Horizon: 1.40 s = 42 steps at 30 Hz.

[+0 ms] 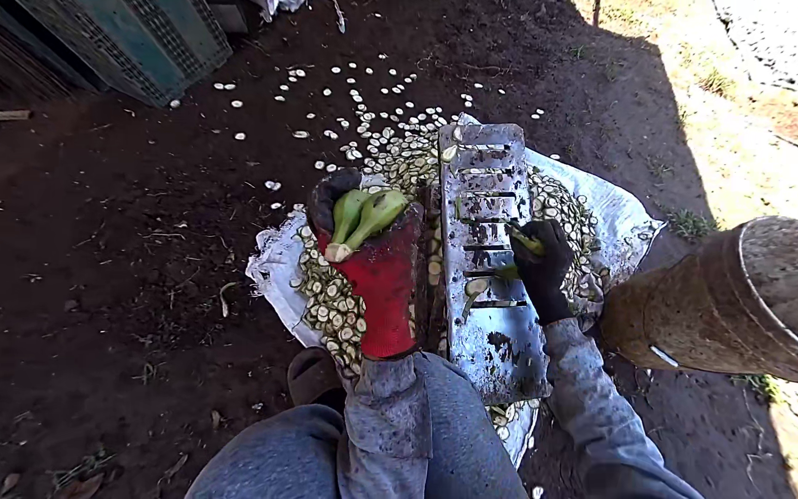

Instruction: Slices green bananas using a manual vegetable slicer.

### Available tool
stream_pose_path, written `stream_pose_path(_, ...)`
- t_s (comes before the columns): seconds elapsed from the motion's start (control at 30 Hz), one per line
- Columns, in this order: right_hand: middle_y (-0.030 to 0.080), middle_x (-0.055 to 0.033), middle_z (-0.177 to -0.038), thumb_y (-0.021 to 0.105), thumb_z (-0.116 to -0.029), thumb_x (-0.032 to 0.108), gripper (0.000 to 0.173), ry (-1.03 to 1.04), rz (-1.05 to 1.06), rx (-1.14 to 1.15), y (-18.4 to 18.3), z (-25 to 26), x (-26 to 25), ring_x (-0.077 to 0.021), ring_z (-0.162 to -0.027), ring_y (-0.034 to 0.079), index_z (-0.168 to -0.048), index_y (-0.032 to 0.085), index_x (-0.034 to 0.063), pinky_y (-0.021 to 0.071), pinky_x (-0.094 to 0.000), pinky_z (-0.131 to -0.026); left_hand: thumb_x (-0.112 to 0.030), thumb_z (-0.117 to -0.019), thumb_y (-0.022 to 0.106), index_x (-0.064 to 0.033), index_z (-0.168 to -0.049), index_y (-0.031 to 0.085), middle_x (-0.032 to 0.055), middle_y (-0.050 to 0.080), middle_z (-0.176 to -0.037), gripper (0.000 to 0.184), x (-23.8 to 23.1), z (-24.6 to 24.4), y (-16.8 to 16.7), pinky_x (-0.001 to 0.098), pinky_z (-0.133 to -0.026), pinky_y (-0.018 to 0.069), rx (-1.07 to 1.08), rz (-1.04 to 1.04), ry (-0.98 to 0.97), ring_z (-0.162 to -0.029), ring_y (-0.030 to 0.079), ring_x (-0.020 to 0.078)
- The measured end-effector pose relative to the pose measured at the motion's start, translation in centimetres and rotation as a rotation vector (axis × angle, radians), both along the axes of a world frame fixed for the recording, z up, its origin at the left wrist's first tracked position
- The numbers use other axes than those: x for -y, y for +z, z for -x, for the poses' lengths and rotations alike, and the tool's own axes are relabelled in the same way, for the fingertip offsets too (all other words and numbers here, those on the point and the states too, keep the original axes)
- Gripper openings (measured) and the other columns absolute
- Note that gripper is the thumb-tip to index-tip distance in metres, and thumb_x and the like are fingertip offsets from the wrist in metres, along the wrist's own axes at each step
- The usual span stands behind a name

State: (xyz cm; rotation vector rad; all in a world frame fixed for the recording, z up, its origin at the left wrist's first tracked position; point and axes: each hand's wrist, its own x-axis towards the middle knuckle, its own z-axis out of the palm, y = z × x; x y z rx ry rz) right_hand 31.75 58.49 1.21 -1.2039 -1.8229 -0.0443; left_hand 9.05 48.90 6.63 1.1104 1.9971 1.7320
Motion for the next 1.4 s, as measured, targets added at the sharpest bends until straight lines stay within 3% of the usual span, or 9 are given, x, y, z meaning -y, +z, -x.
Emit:
stream_pose_path(0.13,0.065,-0.0105,-0.075,0.076,-0.0845,0.023,0.023,-0.028,-0.056,-0.117,-2.3,-2.5,8.7,-0.0117,-0.071,0.063,-0.078,0.068,0.0016,0.0512,-0.0189,-0.067,-0.018,-0.0984,0.068,-0.0089,-0.135,0.057,0.0056,0.063,-0.119,0.039,0.2,-0.1,0.5,0.0271,-0.084,0.054,0.153,-0.092,-0.019,-0.102,0.061,0.0075)
stream_pose_path(0.4,0.068,-0.0213,-0.096,0.074,-0.0902,0.02,0.023,-0.083,0.045,0.034,2.1,3.7,-10.8,-0.0374,-0.085,0.068,-0.1,0.07,-0.0004,0.0542,-0.0513,-0.069,-0.018,-0.0998,0.066,-0.0074,-0.135,0.059,0.0111,0.065,-0.119,0.037,0.3,-1.1,1.2,0.0337,-0.076,0.0549,0.096,0.075,-0.026,-0.096,0.062,0.015)
stream_pose_path(0.67,0.066,-0.0119,-0.076,0.075,-0.0867,0.025,0.023,-0.08,-0.105,-0.03,-2.6,-1.8,7.8,-0.0184,-0.073,0.065,-0.079,0.068,0.004,0.0523,-0.0252,-0.068,-0.012,-0.0907,0.072,-0.0119,-0.129,0.059,-0.002,0.065,-0.106,0.04,-0.7,-0.2,2.1,0.0234,-0.073,0.0563,0.225,-0.297,-0.057,-0.089,0.064,0.0041)
stream_pose_path(0.83,0.07,-0.0243,-0.091,0.076,-0.0869,0.019,0.021,-0.04,-0.07,0.139,-0.1,3.4,-6.7,-0.0413,-0.083,0.07,-0.094,0.074,-0.0007,0.0542,-0.0515,-0.066,-0.017,-0.0901,0.076,-0.0138,-0.132,0.06,0.0023,0.066,-0.114,0.045,-0.3,-0.3,0.7,0.0286,-0.077,0.0573,0.176,-0.152,-0.033,-0.096,0.065,0.0082)
stream_pose_path(0.93,0.069,-0.0235,-0.101,0.073,-0.0904,0.023,0.025,-0.041,0.0,0.222,1.7,5.9,-12.4,-0.0411,-0.091,0.07,-0.104,0.074,0.0023,0.0551,-0.0537,-0.072,-0.023,-0.0937,0.074,-0.0149,-0.134,0.06,0.0044,0.066,-0.117,0.044,-0.3,-0.3,0.8,0.0323,-0.078,0.0556,0.11,0.002,0.02,-0.097,0.063,0.0109)
stream_pose_path(1.07,0.067,-0.02,-0.092,0.076,-0.0864,0.019,0.02,0.026,-0.055,0.114,-0.8,2.5,-2.5,-0.0369,-0.085,0.068,-0.096,0.072,0.0022,0.0555,-0.0501,-0.069,-0.019,-0.0954,0.071,-0.0141,-0.134,0.058,0.0029,0.065,-0.113,0.041,-0.3,0.4,0.7,0.0298,-0.074,0.055,0.17,-0.099,-0.018,-0.093,0.063,0.0094)
stream_pose_path(1.2,0.064,-0.0096,-0.078,0.071,-0.0915,0.035,0.028,0.013,-0.053,0.007,-3.4,-0.7,9.8,-0.0178,-0.075,0.063,-0.084,0.068,0.0083,0.0526,-0.0257,-0.069,-0.013,-0.0874,0.078,-0.0113,-0.134,0.058,-0.0003,0.067,-0.114,0.051,-0.9,0.4,1.4,0.0259,-0.081,0.0577,0.28,-0.294,-0.065,-0.099,0.065,0.0064)
stream_pose_path(1.33,0.068,-0.0188,-0.083,0.075,-0.0817,0.019,0.019,0.11,-0.076,0.06,-2.7,2.5,0.4,-0.0343,-0.078,0.067,-0.086,0.072,0.0005,0.0532,-0.0464,-0.068,-0.012,-0.085,0.08,-0.0064,-0.135,0.055,0.0054,0.066,-0.118,0.056,-1.9,1.5,-1.0,0.0321,-0.088,0.0586,0.231,-0.416,-0.148,-0.107,0.066,0.014)
stream_pose_path(1.4,0.069,-0.0245,-0.091,0.076,-0.0851,0.016,0.02,0.094,-0.034,0.08,-0.8,5.1,-7.5,-0.0416,-0.085,0.068,-0.092,0.073,-0.0028,0.0534,-0.0541,-0.071,-0.014,-0.0897,0.076,-0.0099,-0.136,0.057,0.0045,0.065,-0.119,0.05,-0.9,0.9,-0.3,0.0288,-0.085,0.056,0.161,-0.163,-0.056,-0.103,0.064,0.0099)
